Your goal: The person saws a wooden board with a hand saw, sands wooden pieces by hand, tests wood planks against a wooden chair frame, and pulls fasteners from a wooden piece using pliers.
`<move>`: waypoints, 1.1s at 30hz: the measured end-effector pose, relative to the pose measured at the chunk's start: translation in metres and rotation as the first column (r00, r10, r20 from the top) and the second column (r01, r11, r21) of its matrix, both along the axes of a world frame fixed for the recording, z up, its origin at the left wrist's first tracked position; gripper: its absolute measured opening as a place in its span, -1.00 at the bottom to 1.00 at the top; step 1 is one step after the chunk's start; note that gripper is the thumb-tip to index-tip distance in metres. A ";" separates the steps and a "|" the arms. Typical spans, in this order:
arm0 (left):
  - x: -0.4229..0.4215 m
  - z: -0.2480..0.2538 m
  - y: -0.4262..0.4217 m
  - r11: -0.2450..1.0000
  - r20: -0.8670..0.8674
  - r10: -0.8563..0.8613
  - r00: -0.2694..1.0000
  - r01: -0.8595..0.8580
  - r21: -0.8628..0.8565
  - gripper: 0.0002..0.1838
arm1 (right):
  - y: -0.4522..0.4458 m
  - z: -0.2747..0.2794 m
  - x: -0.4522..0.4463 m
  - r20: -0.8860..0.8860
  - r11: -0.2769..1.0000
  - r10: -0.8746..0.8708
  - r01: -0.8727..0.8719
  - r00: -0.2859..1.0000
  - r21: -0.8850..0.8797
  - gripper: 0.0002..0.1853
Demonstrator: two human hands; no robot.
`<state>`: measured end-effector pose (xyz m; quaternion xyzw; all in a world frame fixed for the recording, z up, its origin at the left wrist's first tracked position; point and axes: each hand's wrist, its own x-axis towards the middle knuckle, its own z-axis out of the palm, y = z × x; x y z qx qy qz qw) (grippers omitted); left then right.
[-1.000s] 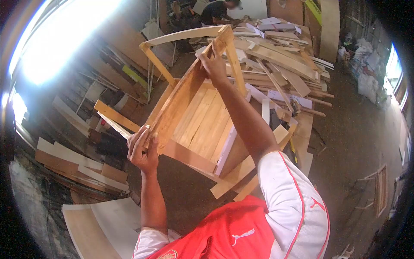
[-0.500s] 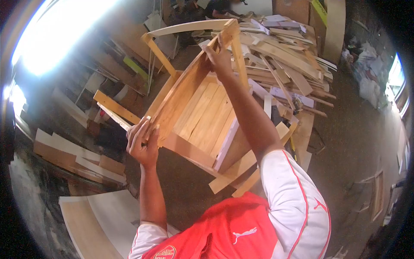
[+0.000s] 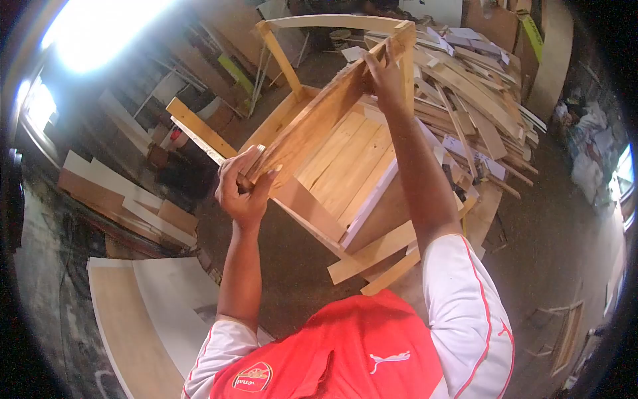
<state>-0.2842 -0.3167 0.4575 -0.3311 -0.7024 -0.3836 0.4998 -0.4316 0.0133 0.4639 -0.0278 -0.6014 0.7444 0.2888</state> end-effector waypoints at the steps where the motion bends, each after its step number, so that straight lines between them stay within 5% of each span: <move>1: -0.001 -0.001 0.000 1.000 -0.001 -0.002 1.000 0.002 0.007 -0.42 | 0.001 -0.001 -0.001 -0.026 1.000 -0.006 0.006 1.000 0.003 0.04; 20: 0.003 0.001 -0.002 1.000 0.018 -0.003 1.000 0.004 -0.031 -0.52 | -0.013 0.019 0.024 -0.026 0.995 0.046 -0.048 0.999 -0.090 0.09; 33: -0.002 -0.003 -0.004 0.998 -0.007 -0.055 0.998 0.055 -0.012 -0.36 | -0.007 0.011 0.015 -0.022 0.998 0.038 -0.039 0.999 -0.043 0.05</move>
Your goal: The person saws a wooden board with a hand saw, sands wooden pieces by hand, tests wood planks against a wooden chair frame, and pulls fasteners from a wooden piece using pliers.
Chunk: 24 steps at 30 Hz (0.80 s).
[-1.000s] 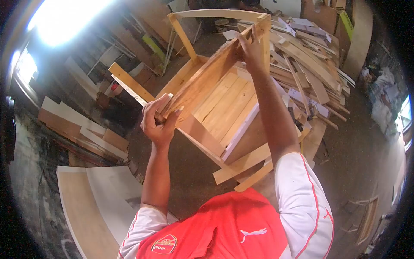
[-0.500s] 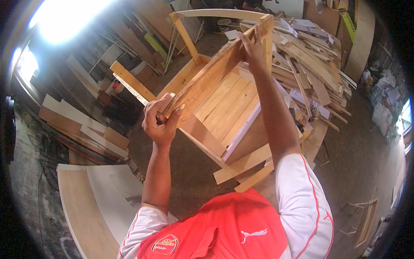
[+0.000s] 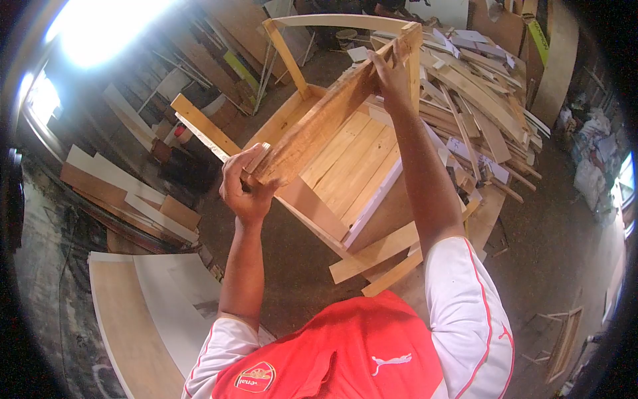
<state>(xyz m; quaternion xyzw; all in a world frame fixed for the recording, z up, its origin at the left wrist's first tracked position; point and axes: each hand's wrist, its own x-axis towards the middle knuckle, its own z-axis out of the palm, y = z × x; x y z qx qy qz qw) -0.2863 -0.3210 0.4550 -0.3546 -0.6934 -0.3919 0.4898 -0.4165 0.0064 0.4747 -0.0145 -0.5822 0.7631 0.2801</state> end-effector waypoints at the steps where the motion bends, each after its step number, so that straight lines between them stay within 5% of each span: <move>1: 0.000 0.002 -0.003 1.000 -0.004 -0.027 1.000 0.027 -0.006 -0.32 | 0.003 -0.005 -0.005 -0.003 1.000 -0.004 0.004 1.000 0.029 0.02; 5: 0.004 0.003 -0.006 0.996 0.023 -0.091 0.996 0.091 0.014 -0.17 | 0.013 -0.026 -0.011 -0.067 0.999 0.013 -0.010 0.998 0.043 -0.03; 8: 0.006 0.003 -0.006 0.999 0.023 -0.035 0.999 0.035 -0.014 -0.22 | 0.004 -0.012 0.023 0.118 0.998 0.001 0.007 0.993 -0.066 0.03; 11: 0.011 0.004 -0.014 0.991 -0.016 0.050 0.999 -0.051 -0.126 -0.17 | 0.032 -0.065 0.003 0.063 0.983 -0.157 0.150 0.986 0.101 0.08; 16: 0.039 -0.013 -0.021 0.995 -0.105 0.067 0.992 -0.074 -0.065 -0.09 | 0.023 -0.102 0.076 0.184 0.980 -0.155 0.175 0.971 -0.096 0.03; 18: 0.057 -0.046 -0.021 0.993 -0.160 -0.048 0.986 0.065 0.097 0.01 | 0.014 -0.124 0.112 0.256 0.955 -0.151 0.208 0.955 -0.213 0.02; 21: 0.108 -0.107 -0.001 0.909 0.008 -0.332 0.943 0.318 0.269 0.11 | 0.004 -0.201 0.140 0.333 0.930 -0.197 0.283 0.922 -0.235 -0.01; 22: 0.130 -0.127 0.007 0.874 0.111 -0.414 0.904 0.360 0.325 0.14 | -0.017 -0.188 0.170 0.423 0.914 -0.151 0.289 0.894 -0.284 0.00; 23: 0.149 -0.152 0.007 0.850 0.270 -0.498 0.824 0.402 0.341 0.05 | -0.026 -0.222 0.173 0.301 0.920 -0.253 0.325 0.919 -0.220 0.01; 24: 0.163 -0.172 0.003 0.824 0.415 -0.562 0.716 0.438 0.360 -0.03 | -0.053 -0.178 0.218 0.437 0.895 -0.088 0.264 0.895 -0.361 0.04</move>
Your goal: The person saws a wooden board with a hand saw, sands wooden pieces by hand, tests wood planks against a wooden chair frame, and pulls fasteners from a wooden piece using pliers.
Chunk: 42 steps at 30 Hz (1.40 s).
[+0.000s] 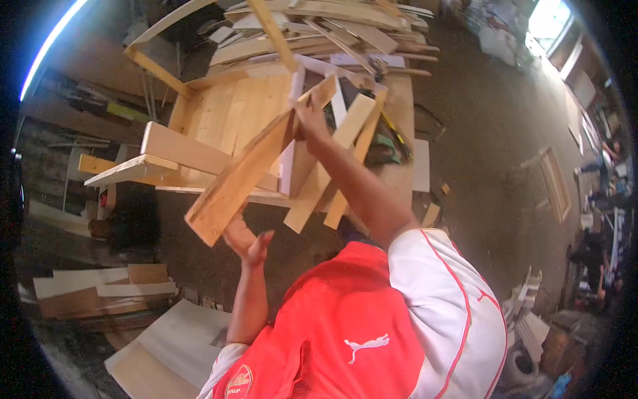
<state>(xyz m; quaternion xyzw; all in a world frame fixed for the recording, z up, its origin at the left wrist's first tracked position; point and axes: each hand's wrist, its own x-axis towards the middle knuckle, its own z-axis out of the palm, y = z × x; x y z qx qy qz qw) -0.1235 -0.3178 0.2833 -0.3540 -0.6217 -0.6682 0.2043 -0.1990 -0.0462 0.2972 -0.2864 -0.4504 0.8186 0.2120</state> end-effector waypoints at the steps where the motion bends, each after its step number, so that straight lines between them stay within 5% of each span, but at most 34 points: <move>1: 0.007 -0.008 -0.005 0.992 0.095 -0.035 0.995 0.046 -0.121 -0.09 | -0.015 -0.007 0.016 0.004 1.000 0.003 -0.003 1.000 0.016 0.05; 3: 0.017 -0.018 -0.016 0.924 0.280 -0.063 0.958 0.162 -0.347 -0.23 | -0.037 -0.037 0.032 0.013 0.995 0.011 -0.012 1.000 0.100 0.04; 6: 0.032 -0.012 -0.012 0.995 0.599 -0.054 0.799 0.092 -0.033 -0.36 | -0.057 -0.055 0.061 0.091 0.987 0.131 -0.139 0.987 0.086 -0.03; 8: 0.031 -0.022 -0.025 0.999 0.516 0.003 0.857 0.018 -0.034 -0.33 | -0.061 -0.038 0.088 0.109 0.955 0.289 -0.280 0.951 -0.096 -0.05; 11: 0.042 -0.017 -0.039 0.993 0.559 0.096 0.823 -0.116 0.001 -0.29 | -0.045 -0.145 0.093 0.251 0.991 0.060 -0.088 0.966 0.104 -0.13; 12: 0.045 -0.018 -0.044 0.994 0.572 0.103 0.814 -0.104 -0.031 -0.30 | -0.032 -0.187 0.098 0.427 0.946 -0.058 -0.086 0.902 0.311 -0.11; 14: 0.049 -0.021 -0.057 0.992 0.590 0.126 0.798 -0.089 -0.091 -0.30 | -0.008 -0.233 0.116 0.548 0.891 -0.205 -0.078 0.811 0.448 -0.06; 17: 0.053 -0.040 -0.066 0.987 0.537 0.143 0.831 -0.077 -0.144 -0.41 | -0.023 -0.175 0.130 0.584 0.977 -0.213 0.155 0.783 0.148 -0.01; 19: 0.051 -0.035 -0.055 0.986 0.465 0.146 0.873 -0.091 -0.138 -0.49 | -0.014 -0.186 0.115 0.682 0.970 -0.225 0.223 0.695 0.094 0.00; 21: 0.047 -0.035 -0.047 0.977 0.460 0.202 0.865 -0.147 -0.151 -0.51 | 0.004 -0.283 0.091 0.805 0.963 -0.270 0.148 0.528 0.225 0.00; 29: 0.041 -0.029 -0.038 0.962 0.431 0.274 0.860 -0.242 -0.130 -0.45 | -0.019 -0.268 0.065 0.653 0.943 -0.330 0.269 0.681 0.196 -0.10; 32: 0.039 -0.050 -0.057 0.976 0.444 0.204 0.873 -0.143 -0.167 -0.43 | -0.026 -0.253 0.057 0.572 0.951 -0.305 0.279 0.762 0.136 -0.17; 36: 0.037 -0.038 -0.034 0.969 0.423 0.230 0.876 -0.164 -0.187 -0.49 | -0.039 -0.254 0.043 0.614 0.928 -0.340 0.151 0.712 0.340 -0.21; 37: 0.037 -0.033 -0.028 0.957 0.430 0.272 0.861 -0.195 -0.215 -0.50 | -0.038 -0.254 0.042 0.674 0.967 -0.248 0.136 0.696 0.215 -0.20; 42: 0.034 -0.022 -0.018 0.939 0.418 0.308 0.855 -0.202 -0.279 -0.47 | -0.030 -0.253 0.035 0.477 0.949 -0.308 0.233 0.823 0.212 -0.31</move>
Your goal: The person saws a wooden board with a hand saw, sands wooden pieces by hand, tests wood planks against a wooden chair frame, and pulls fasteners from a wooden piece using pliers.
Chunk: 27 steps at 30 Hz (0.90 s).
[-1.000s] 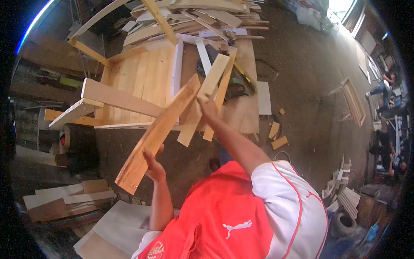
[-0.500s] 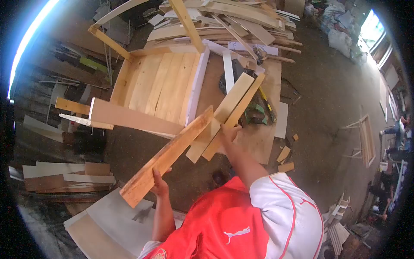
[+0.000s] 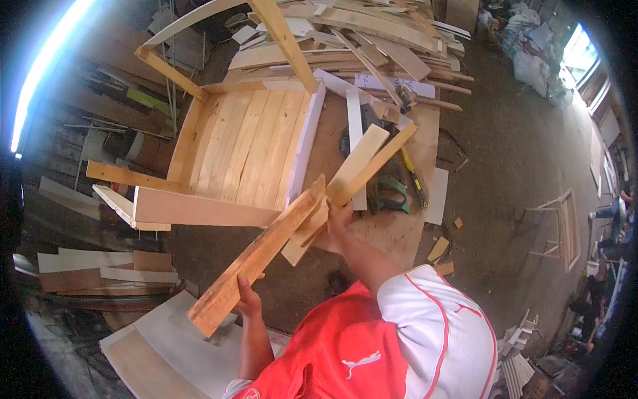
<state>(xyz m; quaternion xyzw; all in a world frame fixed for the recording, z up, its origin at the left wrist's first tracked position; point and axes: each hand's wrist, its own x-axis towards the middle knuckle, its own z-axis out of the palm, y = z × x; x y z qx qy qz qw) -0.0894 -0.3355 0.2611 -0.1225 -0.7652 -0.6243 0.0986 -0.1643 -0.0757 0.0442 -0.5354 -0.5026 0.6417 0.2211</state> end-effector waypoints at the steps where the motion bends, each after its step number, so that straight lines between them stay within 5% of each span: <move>1: -0.002 0.002 0.001 1.000 -0.021 0.008 1.000 -0.007 0.012 -0.45 | 0.003 0.002 -0.001 -0.068 1.000 0.027 -0.026 0.997 0.010 -0.35; 4: -0.003 0.005 0.003 0.999 -0.081 0.020 0.996 -0.018 0.030 -0.41 | 0.010 0.030 -0.008 -0.142 0.998 0.008 -0.001 0.990 0.055 -0.43; 7: -0.010 0.005 0.001 0.999 -0.158 0.022 0.987 -0.018 0.028 -0.42 | 0.029 0.039 -0.020 0.087 0.965 0.152 -0.167 0.985 0.204 -0.47; 10: -0.017 0.019 0.015 0.999 -0.197 0.051 0.979 -0.046 0.030 -0.45 | 0.050 0.015 -0.046 0.102 0.894 0.192 -0.216 0.976 0.391 -0.47; 17: -0.021 0.026 0.027 0.998 -0.166 0.064 0.984 -0.061 0.025 -0.47 | 0.085 0.029 -0.101 0.237 0.949 0.211 -0.257 0.948 0.181 -0.57; 23: -0.028 0.008 0.020 0.998 -0.249 -0.053 0.967 0.043 -0.043 -0.47 | 0.102 -0.007 -0.114 0.334 0.845 0.397 -0.483 0.855 0.232 -0.59; 27: -0.030 0.016 0.028 0.999 -0.209 0.025 0.978 -0.029 -0.014 -0.44 | 0.110 -0.007 -0.107 0.439 0.804 0.413 -0.546 0.798 0.237 -0.65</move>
